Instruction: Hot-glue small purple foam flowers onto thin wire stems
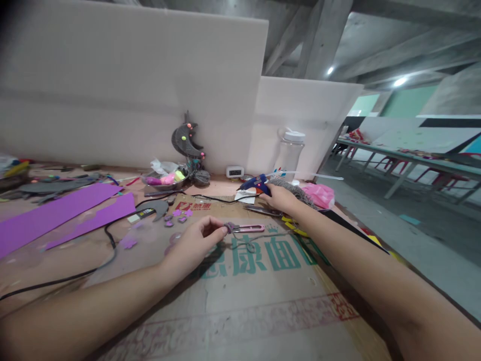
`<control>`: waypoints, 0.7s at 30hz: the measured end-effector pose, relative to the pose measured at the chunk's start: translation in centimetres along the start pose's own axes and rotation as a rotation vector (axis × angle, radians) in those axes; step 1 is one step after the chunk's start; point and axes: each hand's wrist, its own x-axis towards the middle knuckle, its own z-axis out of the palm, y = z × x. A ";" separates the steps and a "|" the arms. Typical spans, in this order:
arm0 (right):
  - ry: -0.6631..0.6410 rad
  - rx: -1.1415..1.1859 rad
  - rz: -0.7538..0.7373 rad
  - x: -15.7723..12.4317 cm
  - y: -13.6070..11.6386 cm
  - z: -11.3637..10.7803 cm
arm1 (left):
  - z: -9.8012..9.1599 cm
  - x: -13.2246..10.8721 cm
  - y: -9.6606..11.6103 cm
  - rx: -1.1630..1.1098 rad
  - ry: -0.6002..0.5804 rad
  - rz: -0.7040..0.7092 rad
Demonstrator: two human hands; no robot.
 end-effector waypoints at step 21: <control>0.109 0.493 -0.237 -10.9 -6.9 -2.3 | -0.1 0.0 -0.1 0.044 0.035 0.033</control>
